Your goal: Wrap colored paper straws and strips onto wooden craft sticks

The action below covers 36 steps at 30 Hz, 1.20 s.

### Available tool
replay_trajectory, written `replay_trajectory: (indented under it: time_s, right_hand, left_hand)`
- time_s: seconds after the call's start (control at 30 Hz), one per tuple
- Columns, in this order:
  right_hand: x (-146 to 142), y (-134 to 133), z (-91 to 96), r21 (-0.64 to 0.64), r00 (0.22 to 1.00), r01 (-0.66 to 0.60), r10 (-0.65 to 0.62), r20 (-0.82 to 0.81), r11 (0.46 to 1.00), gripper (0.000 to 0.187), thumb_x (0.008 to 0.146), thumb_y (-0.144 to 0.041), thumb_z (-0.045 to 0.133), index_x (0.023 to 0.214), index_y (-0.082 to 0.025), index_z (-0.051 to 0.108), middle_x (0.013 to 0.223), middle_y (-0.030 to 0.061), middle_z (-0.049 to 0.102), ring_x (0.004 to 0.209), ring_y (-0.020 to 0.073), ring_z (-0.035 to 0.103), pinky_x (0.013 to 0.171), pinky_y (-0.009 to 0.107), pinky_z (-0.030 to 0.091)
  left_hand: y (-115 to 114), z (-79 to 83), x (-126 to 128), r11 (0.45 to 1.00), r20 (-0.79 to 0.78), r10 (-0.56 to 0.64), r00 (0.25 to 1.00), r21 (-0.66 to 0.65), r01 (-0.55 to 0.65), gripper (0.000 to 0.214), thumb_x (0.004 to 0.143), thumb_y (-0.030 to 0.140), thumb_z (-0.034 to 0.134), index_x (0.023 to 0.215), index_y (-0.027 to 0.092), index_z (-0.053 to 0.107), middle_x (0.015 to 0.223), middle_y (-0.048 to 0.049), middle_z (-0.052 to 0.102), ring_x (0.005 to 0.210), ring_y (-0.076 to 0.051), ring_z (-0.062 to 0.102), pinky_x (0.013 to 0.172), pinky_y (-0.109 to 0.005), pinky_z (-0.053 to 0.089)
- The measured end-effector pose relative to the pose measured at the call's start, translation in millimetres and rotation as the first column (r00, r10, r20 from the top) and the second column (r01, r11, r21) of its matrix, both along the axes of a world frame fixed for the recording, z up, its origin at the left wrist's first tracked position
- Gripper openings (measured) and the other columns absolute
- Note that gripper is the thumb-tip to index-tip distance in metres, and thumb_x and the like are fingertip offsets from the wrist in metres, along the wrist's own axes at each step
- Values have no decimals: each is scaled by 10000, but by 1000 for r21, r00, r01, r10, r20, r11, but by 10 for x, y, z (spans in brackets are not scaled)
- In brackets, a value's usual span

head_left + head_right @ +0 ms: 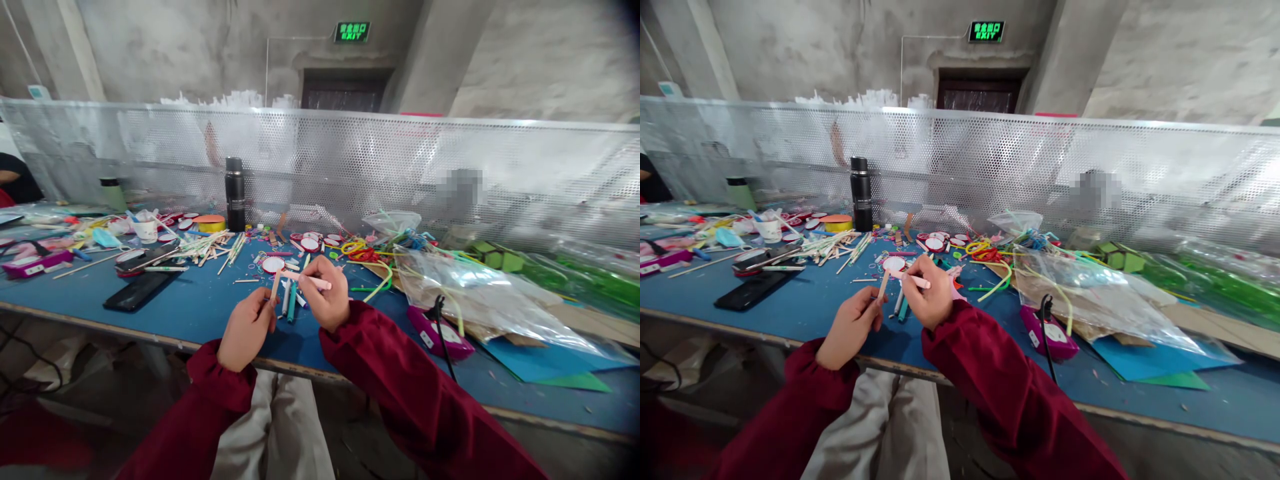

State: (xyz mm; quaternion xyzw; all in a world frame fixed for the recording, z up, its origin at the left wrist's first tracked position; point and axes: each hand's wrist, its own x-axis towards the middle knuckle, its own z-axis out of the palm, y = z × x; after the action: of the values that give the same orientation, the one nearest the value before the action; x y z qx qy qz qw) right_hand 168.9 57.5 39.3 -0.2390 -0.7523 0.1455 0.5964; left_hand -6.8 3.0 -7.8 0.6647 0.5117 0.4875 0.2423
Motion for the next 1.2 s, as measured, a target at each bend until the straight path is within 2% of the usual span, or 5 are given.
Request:
replay_trajectory:
  time_s: [0.57,0.73,0.87,1.03,1.2]
  right_hand:
    - [-2,-13,13,-21,1000,18,-17,11,1000,122,873,-231,589,763,-229,534,598,-57,511,513,115,442,519,268,341]
    - [-1,-16,15,2,998,66,-66,-14,998,143,870,-225,594,744,-227,529,584,-61,479,513,113,423,524,272,325]
    - [-5,-15,10,-22,1000,1,0,8,1000,131,876,-235,588,759,-229,528,591,-59,488,505,113,420,513,273,324]
    - [-8,-9,6,-21,997,67,-68,-23,998,136,872,-233,594,753,-230,528,600,-54,497,523,119,434,527,275,335]
    - [-8,-7,9,-21,1000,10,-10,7,1000,120,867,-227,586,760,-230,532,597,-54,497,524,121,432,532,276,335]
  left_hand:
    - [-12,17,5,1000,3,-4,1000,-2,4,229,1004,394,443,928,230,584,564,59,594,556,-158,535,622,-276,383]
    - [-3,12,9,1000,5,-3,1000,-1,3,232,999,397,440,939,231,591,567,54,605,562,-166,549,619,-275,387]
    - [-5,15,8,1000,-1,3,1000,3,-3,242,997,403,438,937,229,596,567,48,609,563,-172,552,620,-279,386]
    - [-19,25,11,1000,-11,2,1000,7,-2,240,999,401,440,923,229,589,569,50,607,567,-169,551,629,-277,387]
    - [-22,40,16,1000,-1,-6,1000,0,6,253,1006,418,437,928,225,582,567,53,601,563,-163,541,627,-277,384]
